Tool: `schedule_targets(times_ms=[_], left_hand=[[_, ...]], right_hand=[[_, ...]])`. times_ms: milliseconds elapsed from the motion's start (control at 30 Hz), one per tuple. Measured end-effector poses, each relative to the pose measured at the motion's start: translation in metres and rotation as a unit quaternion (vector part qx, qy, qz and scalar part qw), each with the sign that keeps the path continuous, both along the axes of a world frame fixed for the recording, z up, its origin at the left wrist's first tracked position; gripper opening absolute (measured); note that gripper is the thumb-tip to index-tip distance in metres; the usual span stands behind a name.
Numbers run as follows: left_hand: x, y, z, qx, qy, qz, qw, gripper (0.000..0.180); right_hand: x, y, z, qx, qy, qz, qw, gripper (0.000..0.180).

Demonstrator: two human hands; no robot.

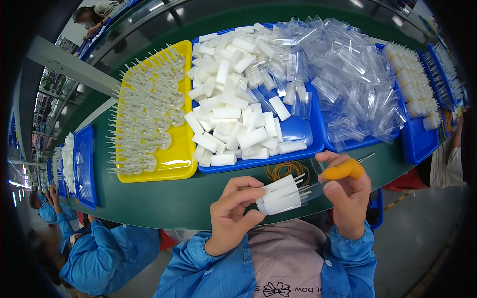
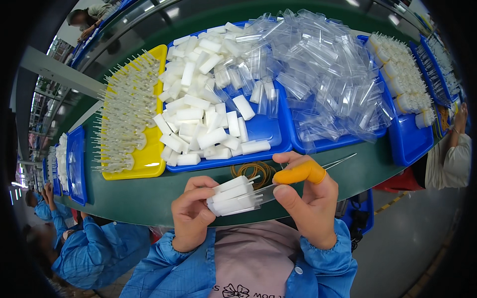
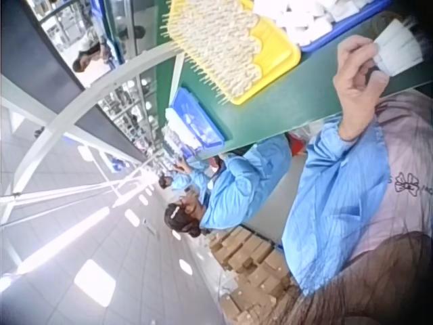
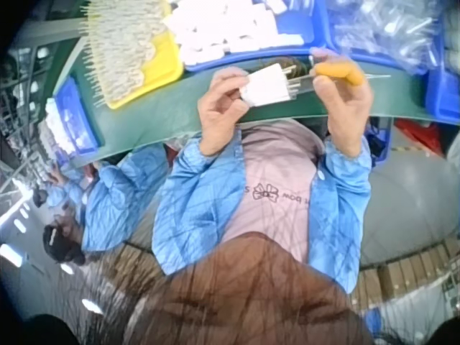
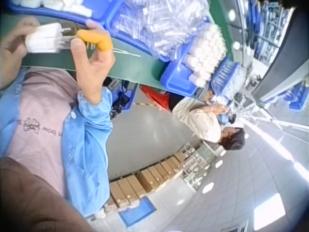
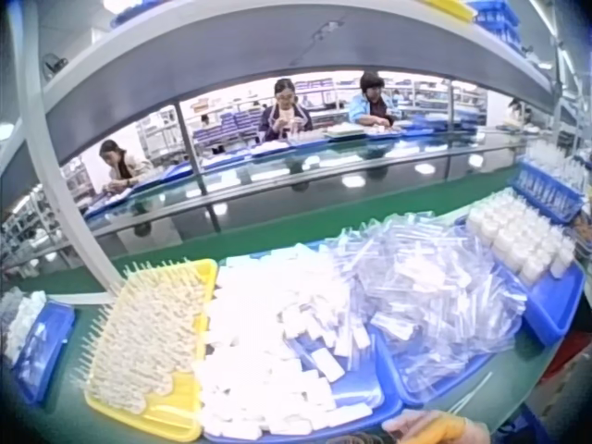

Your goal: The person assembles small white plastic components by inserting cylindrical pieces into a base unit. They use a yellow-handled tool to press the pieces into place and secure the assembly with a rubber band. The finished units are placed into a blue tray on the assembly line.

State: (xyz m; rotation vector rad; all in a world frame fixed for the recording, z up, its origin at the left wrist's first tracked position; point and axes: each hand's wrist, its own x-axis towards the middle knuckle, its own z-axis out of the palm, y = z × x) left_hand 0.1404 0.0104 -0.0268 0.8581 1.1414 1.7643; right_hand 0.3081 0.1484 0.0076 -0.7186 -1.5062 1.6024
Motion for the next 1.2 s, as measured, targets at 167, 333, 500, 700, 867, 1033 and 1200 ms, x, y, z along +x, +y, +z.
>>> schedule_targets(times_ms=[167, 333, 500, 700, 867, 1033, 1200], left_hand=[[0.002, 0.001, 0.009, -0.031, -0.110, -0.013, 0.993, 0.045], [0.004, -0.002, 0.011, -0.002, -0.078, -0.032, 0.996, 0.040], [0.008, -0.005, 0.010, 0.005, -0.084, -0.039, 0.996, 0.041], [0.008, -0.002, 0.009, 0.008, -0.084, -0.036, 0.996, 0.040], [0.005, -0.002, 0.007, -0.001, -0.087, -0.001, 0.996, 0.038], [-0.006, -0.005, 0.005, -0.013, -0.084, 0.035, 0.996, 0.037], [-0.007, -0.007, 0.002, -0.018, -0.090, 0.034, 0.995, 0.039]], right_hand=[[-0.003, -0.011, -0.002, 0.072, -0.013, -0.027, 0.997, 0.016], [-0.004, -0.019, -0.001, 0.119, -0.011, 0.004, 0.993, 0.018], [-0.008, -0.026, 0.000, 0.106, -0.021, 0.004, 0.994, 0.016], [-0.007, -0.025, -0.003, 0.114, -0.027, 0.008, 0.993, 0.016], [-0.002, -0.010, 0.006, 0.146, -0.088, 0.004, 0.985, 0.020], [0.010, 0.004, 0.002, 0.378, -0.388, -0.087, 0.836, 0.027], [0.002, 0.000, -0.016, 0.411, -0.474, -0.081, 0.775, 0.038]])
